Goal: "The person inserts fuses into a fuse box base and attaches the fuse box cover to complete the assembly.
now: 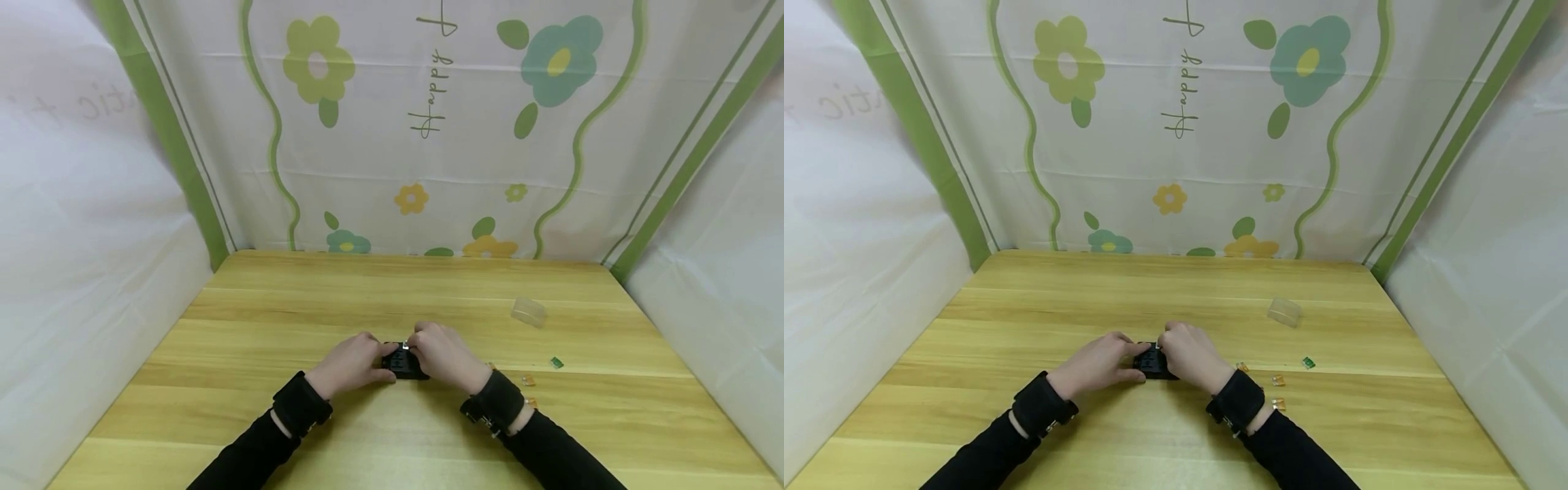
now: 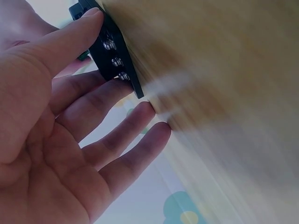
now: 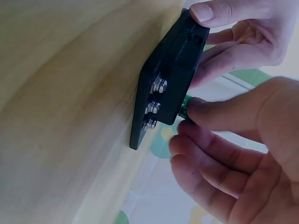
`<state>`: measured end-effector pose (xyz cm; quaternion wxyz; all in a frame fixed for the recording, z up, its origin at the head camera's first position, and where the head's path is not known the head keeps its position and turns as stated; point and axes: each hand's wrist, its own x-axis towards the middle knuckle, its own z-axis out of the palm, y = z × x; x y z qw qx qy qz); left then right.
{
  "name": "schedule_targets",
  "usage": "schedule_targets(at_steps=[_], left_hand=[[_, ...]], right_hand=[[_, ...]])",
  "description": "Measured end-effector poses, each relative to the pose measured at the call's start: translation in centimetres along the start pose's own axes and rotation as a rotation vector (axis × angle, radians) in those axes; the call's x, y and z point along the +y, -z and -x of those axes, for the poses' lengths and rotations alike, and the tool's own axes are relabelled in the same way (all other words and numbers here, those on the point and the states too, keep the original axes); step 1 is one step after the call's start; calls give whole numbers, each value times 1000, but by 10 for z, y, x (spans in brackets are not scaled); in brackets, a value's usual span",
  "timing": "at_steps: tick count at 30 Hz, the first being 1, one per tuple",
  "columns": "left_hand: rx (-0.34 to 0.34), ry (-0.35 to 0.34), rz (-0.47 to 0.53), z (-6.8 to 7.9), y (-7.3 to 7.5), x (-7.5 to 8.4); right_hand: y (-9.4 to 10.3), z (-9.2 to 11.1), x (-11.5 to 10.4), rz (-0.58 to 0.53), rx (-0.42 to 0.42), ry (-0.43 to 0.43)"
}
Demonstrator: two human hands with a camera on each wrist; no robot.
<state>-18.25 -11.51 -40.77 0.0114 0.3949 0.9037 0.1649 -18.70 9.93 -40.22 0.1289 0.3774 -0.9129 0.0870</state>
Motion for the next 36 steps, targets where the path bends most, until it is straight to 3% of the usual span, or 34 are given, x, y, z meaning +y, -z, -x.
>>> schedule_targets(at_steps=[19,28,36], left_hand=[[13,-16,-21,-1,-3,1],[3,5,-11,1,-1,1],[9,7,-17,0,-2,1]], right_hand=[[-6,-1,-3,65,12,48],[-1,-3,8,-130,-24,62],[5,-2,12,-204,-69,47]])
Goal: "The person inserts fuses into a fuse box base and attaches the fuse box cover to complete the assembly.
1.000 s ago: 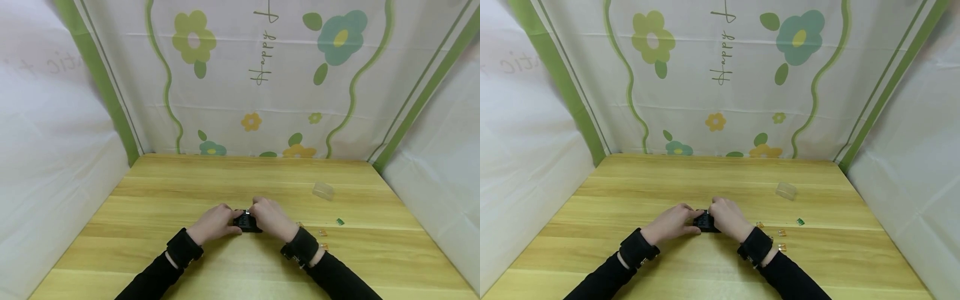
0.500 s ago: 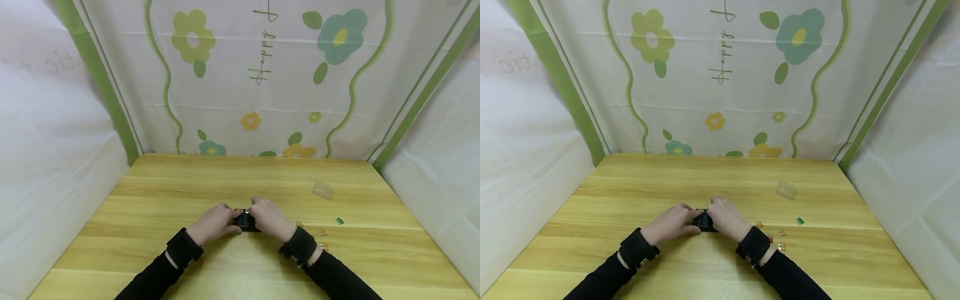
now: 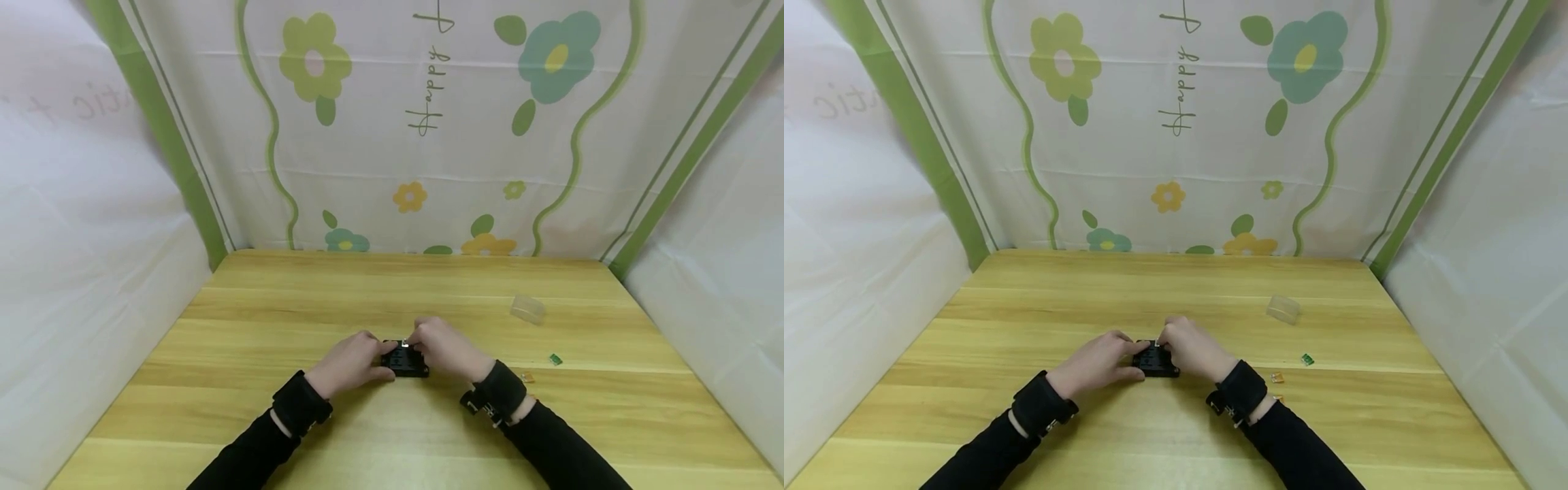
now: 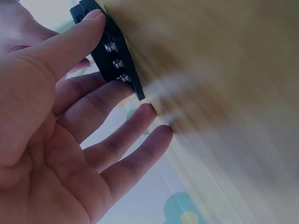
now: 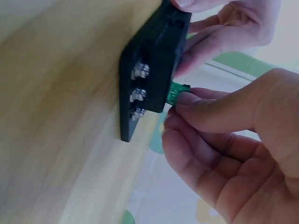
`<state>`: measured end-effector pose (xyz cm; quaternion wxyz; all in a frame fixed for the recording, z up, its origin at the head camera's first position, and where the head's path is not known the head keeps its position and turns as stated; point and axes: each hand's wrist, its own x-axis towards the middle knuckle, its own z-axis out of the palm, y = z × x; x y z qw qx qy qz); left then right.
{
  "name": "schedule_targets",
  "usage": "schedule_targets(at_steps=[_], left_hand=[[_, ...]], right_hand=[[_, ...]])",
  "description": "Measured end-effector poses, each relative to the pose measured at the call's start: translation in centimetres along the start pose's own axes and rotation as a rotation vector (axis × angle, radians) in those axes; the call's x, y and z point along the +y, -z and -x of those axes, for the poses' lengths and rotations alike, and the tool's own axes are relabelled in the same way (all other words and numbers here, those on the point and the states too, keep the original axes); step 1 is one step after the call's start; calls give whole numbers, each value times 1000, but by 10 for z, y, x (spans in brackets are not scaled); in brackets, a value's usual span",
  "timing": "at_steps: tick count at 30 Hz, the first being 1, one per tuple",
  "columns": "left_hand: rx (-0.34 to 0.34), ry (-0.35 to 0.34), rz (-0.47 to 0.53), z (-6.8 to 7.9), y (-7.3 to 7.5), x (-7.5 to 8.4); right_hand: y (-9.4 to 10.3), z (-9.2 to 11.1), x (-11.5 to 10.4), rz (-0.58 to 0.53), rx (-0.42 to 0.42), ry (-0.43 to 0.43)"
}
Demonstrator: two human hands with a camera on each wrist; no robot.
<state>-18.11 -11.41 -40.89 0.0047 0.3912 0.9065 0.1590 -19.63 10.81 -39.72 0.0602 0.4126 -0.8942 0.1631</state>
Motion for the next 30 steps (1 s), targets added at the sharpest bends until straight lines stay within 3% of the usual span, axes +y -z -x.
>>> schedule_targets(at_steps=[8,14,30], left_hand=[[0,4,-16,0,0,1],[-7,6,-21,-2,1,2],[-4,6,-26,-1,2,4]], right_hand=[[1,0,-3,21,4,-34],[-3,0,-3,86,14,-16],[-3,1,-5,125,30,13]])
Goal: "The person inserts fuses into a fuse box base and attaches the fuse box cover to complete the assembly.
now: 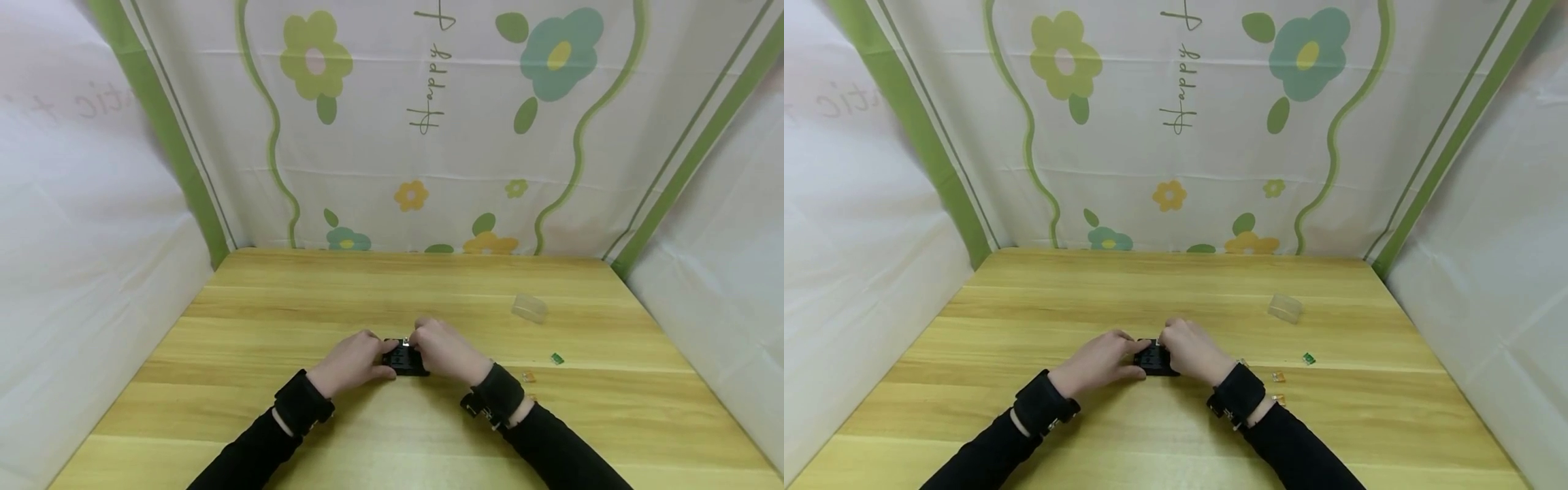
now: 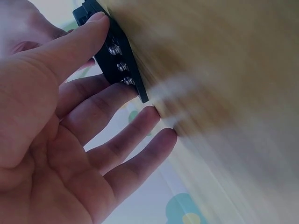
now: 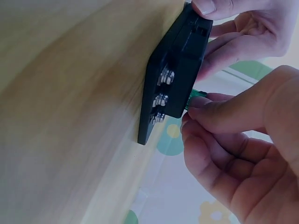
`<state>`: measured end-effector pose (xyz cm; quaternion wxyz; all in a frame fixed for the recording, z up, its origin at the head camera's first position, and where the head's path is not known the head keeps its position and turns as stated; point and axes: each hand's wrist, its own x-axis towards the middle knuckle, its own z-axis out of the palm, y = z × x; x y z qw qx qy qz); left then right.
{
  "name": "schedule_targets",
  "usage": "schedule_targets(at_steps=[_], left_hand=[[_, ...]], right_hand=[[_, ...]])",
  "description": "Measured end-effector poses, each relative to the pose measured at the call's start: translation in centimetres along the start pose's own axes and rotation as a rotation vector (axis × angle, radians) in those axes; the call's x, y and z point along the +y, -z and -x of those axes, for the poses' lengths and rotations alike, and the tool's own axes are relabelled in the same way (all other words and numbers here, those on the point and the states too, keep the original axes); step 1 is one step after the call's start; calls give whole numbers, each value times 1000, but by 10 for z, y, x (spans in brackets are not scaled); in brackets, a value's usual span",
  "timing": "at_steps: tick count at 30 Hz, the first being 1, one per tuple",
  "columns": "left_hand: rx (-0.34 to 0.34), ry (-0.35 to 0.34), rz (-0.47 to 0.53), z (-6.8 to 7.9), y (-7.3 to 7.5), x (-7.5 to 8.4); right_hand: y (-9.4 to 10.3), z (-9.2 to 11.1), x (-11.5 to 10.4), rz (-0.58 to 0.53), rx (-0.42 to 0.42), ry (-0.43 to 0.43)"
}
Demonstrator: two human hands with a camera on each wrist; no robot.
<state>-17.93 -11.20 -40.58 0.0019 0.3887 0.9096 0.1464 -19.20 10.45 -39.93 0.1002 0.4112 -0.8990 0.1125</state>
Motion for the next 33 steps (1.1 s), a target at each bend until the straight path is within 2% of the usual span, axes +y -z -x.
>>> schedule_targets(at_steps=[8,13,22,28,33], left_hand=[[3,-17,22,-1,0,-1],[3,-22,24,0,-1,-2],[7,-19,15,1,-1,-2],[0,-1,10,1,-1,-1],[-8,13,-15,2,1,0]], right_hand=[[-2,-1,2,-5,-1,43],[-2,-2,2,-23,-30,32],[-1,-2,4,-46,-24,44],[2,0,9,-106,-57,1],[6,2,10,-129,-49,-33]])
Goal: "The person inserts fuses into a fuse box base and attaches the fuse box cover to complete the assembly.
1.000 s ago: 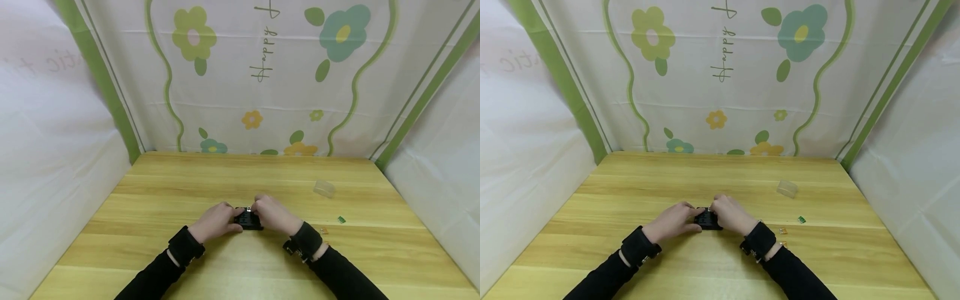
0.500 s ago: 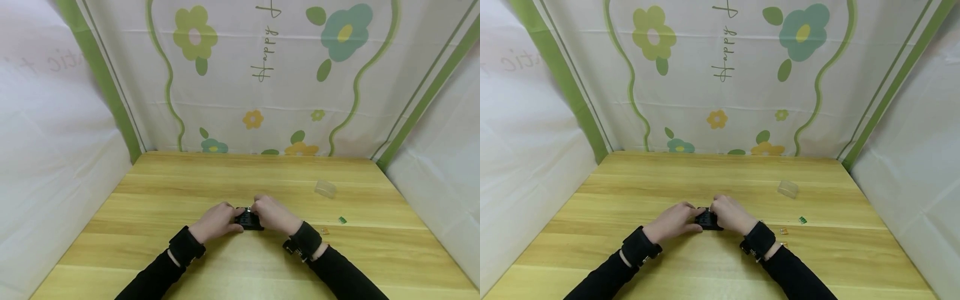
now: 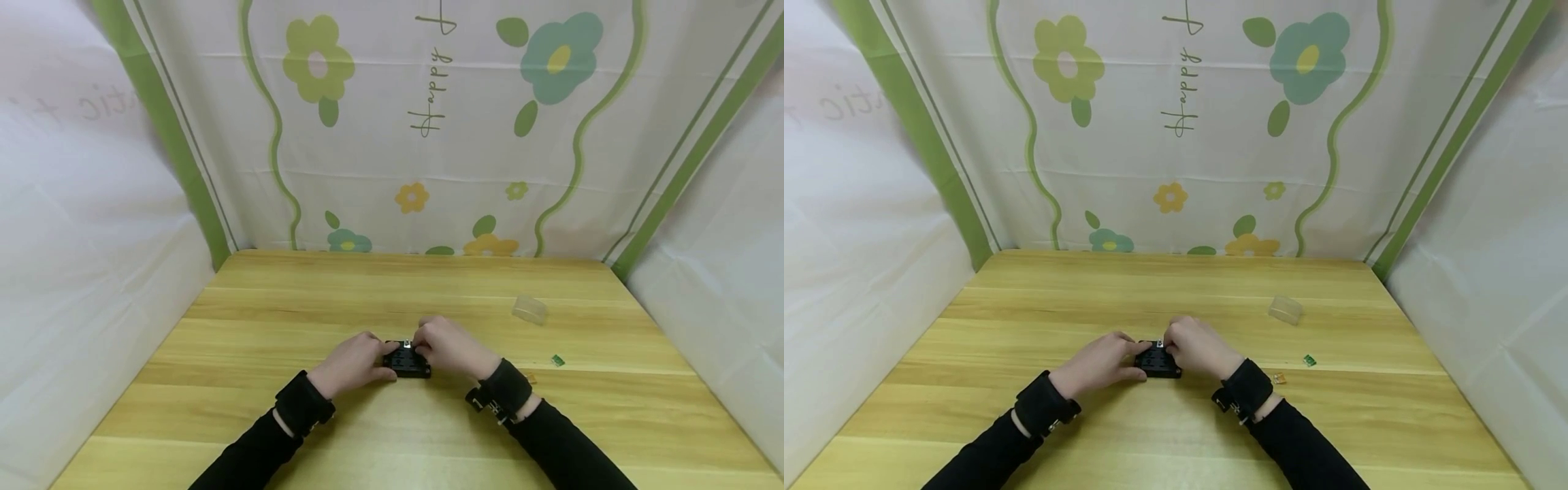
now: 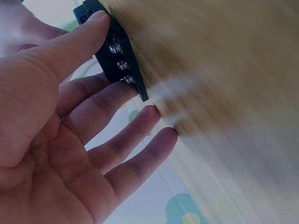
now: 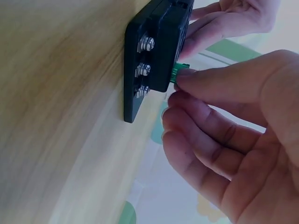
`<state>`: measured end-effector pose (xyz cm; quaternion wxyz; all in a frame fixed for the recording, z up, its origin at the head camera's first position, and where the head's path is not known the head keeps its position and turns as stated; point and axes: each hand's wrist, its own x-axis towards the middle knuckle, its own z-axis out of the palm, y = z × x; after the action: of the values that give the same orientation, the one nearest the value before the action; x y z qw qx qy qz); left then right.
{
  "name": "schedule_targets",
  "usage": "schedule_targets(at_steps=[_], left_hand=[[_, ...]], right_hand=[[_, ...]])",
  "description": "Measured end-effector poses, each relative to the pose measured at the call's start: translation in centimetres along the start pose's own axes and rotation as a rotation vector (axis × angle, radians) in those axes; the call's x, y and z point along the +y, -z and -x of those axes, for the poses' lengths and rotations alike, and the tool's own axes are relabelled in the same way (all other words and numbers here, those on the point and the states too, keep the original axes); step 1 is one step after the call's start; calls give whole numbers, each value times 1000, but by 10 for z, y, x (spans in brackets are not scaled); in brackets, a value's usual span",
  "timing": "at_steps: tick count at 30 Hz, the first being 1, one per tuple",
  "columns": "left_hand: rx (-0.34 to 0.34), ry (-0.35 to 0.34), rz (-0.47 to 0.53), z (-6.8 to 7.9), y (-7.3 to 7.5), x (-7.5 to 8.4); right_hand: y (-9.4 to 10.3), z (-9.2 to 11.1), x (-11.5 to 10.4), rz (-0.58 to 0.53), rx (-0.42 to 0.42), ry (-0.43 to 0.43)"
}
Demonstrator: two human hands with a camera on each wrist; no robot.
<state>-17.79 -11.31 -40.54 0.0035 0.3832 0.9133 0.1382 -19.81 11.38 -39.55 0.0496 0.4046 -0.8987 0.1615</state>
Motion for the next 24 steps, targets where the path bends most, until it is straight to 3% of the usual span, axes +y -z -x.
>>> schedule_targets(at_steps=[16,24], left_hand=[[0,3,2,0,0,1],[4,-1,-6,0,-1,0]], right_hand=[[-3,-1,-5,55,5,-46],[-9,-3,-5,131,38,-20]])
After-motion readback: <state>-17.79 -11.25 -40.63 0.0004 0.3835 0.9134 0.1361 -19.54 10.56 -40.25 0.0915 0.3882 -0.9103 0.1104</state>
